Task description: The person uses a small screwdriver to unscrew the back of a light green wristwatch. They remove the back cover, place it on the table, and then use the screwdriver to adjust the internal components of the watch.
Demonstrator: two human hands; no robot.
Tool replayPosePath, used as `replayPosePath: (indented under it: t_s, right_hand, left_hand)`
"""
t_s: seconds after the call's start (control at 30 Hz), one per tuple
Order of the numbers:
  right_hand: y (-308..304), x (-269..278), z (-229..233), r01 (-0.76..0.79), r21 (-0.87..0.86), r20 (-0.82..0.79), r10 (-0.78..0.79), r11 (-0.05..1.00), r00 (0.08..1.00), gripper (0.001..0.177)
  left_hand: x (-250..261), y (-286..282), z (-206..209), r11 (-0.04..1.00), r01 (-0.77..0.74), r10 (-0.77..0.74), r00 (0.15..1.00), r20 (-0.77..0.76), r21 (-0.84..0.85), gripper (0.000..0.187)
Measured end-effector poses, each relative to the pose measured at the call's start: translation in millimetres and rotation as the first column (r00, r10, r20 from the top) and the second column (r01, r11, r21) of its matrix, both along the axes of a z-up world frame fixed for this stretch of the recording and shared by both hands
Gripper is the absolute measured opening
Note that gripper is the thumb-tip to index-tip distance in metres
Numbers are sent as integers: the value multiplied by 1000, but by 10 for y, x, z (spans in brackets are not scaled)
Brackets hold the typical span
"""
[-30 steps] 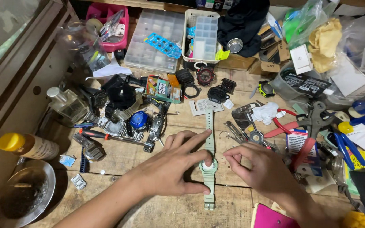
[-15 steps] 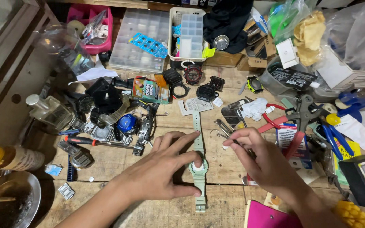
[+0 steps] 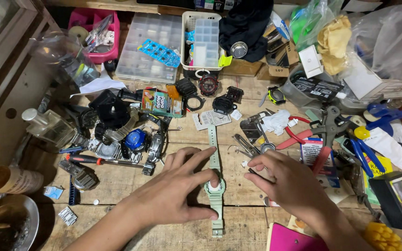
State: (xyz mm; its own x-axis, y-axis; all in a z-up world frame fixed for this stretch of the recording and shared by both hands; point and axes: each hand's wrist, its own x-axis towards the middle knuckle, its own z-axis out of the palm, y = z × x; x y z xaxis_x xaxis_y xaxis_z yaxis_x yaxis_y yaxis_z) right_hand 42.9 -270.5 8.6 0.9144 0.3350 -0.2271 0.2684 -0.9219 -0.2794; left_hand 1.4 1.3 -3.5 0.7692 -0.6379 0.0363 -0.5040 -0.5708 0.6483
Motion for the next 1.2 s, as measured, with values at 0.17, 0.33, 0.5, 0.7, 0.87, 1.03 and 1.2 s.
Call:
replayPosePath:
  t_s: [0.17, 0.33, 0.5, 0.7, 0.87, 1.03, 1.2]
  right_hand:
    - [-48, 52, 3, 52, 200, 196, -92, 978, 976, 10]
    - [-207, 138, -111, -44, 254, 382, -59, 966, 922, 13]
    - [-264, 175, -101, -129, 261, 472, -9, 957, 882, 11]
    - [-295, 188, -136, -128, 168, 432, 44, 977, 901, 25]
    - [-366, 237, -228, -109, 203, 523, -14, 973, 852, 17]
    - [-267, 207, -151, -221, 244, 557, 50, 944, 829, 11]
    - [-177, 130, -125, -111, 223, 367, 23, 968, 930, 13]
  left_hand:
    - [3, -2, 35, 1000, -6, 7, 998, -59, 20, 46]
    - [-4, 4, 27, 1000, -2, 2, 999, -46, 19, 45]
    - [-3, 10, -20, 1000, 6, -6, 1000, 27, -18, 46]
    - [-2, 10, -29, 1000, 10, -9, 1000, 24, -25, 46]
    - [-1, 4, -19, 1000, 3, -3, 1000, -2, -15, 46]
    - [2, 6, -60, 999, 9, -7, 998, 60, -42, 47]
    - [-7, 8, -54, 999, 8, -5, 997, 75, -45, 47]
